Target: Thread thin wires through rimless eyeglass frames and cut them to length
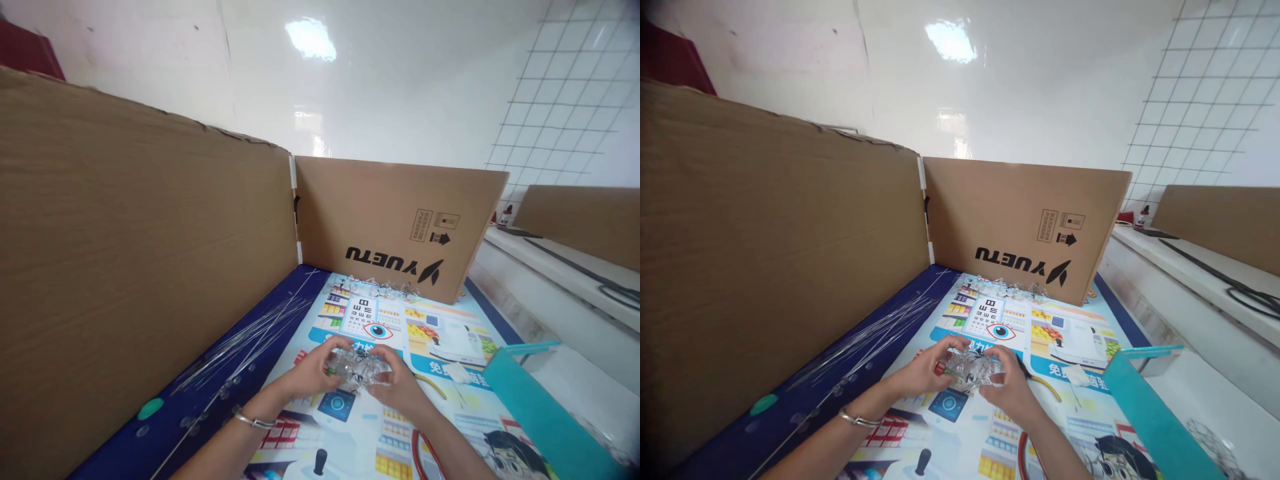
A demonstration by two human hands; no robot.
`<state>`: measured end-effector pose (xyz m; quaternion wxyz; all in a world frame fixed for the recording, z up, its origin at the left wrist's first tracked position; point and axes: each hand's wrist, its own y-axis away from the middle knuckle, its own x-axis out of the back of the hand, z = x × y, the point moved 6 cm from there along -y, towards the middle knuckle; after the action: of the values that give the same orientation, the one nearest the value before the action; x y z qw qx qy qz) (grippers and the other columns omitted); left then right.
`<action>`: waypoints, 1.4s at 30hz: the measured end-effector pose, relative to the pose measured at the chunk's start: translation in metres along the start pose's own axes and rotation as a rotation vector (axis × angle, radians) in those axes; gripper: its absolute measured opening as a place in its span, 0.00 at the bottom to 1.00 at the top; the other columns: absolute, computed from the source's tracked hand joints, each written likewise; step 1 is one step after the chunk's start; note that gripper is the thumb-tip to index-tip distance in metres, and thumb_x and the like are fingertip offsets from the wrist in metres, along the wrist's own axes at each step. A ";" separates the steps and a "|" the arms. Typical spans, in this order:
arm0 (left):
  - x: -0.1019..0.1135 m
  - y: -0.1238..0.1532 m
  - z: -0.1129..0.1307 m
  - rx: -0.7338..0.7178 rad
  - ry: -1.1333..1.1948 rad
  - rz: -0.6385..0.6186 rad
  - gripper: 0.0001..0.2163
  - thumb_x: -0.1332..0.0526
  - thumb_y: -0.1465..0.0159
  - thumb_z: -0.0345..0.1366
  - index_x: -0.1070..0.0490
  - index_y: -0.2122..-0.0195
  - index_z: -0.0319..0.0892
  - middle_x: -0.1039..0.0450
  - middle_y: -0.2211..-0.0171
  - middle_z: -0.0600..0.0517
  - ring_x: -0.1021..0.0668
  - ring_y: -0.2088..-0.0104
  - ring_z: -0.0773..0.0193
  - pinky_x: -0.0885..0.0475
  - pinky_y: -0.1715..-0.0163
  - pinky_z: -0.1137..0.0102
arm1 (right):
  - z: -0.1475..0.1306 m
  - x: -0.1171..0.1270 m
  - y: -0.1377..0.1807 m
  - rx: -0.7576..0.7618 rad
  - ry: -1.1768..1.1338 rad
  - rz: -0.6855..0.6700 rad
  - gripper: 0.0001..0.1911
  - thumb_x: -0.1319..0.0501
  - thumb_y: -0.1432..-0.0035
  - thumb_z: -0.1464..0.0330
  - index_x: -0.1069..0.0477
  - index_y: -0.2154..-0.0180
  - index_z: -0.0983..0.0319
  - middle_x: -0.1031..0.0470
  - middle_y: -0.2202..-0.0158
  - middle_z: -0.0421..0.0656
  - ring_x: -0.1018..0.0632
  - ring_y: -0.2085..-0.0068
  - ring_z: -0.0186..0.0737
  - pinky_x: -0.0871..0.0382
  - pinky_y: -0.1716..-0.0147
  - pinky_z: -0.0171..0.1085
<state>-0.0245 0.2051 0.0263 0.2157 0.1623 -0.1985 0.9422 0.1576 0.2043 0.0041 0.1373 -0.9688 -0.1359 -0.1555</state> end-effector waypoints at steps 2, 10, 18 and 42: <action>-0.002 0.000 0.003 -0.010 0.033 0.006 0.27 0.42 0.55 0.16 0.38 0.55 0.45 0.38 0.48 0.50 0.32 0.50 0.59 0.34 0.55 0.68 | 0.000 -0.001 0.001 -0.013 -0.007 -0.024 0.29 0.39 0.58 0.76 0.38 0.52 0.55 0.39 0.47 0.43 0.34 0.47 0.45 0.32 0.58 0.38; -0.001 -0.004 -0.005 0.026 0.189 0.066 0.22 0.34 0.56 0.21 0.30 0.60 0.44 0.33 0.56 0.51 0.30 0.57 0.59 0.33 0.61 0.70 | 0.003 -0.003 0.002 -0.082 -0.014 -0.029 0.30 0.35 0.61 0.74 0.37 0.52 0.57 0.32 0.53 0.43 0.30 0.54 0.45 0.36 0.54 0.42; 0.001 -0.006 -0.027 0.125 0.395 0.188 0.18 0.30 0.55 0.29 0.31 0.63 0.41 0.33 0.60 0.51 0.29 0.66 0.65 0.32 0.69 0.72 | -0.004 0.007 0.004 -0.190 -0.267 0.071 0.25 0.34 0.54 0.65 0.38 0.53 0.56 0.30 0.64 0.40 0.28 0.66 0.38 0.32 0.66 0.37; -0.007 -0.005 -0.012 0.132 0.626 0.337 0.15 0.35 0.48 0.29 0.34 0.59 0.43 0.34 0.69 0.54 0.31 0.68 0.66 0.36 0.69 0.74 | 0.017 0.012 0.003 -0.244 -0.524 0.181 0.13 0.34 0.54 0.60 0.35 0.71 0.60 0.33 0.73 0.37 0.32 0.74 0.32 0.36 0.77 0.32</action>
<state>-0.0186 0.2123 0.0147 0.0968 -0.1555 -0.0856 0.9793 0.1741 0.2095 -0.0075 -0.0065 -0.9934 -0.0602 0.0973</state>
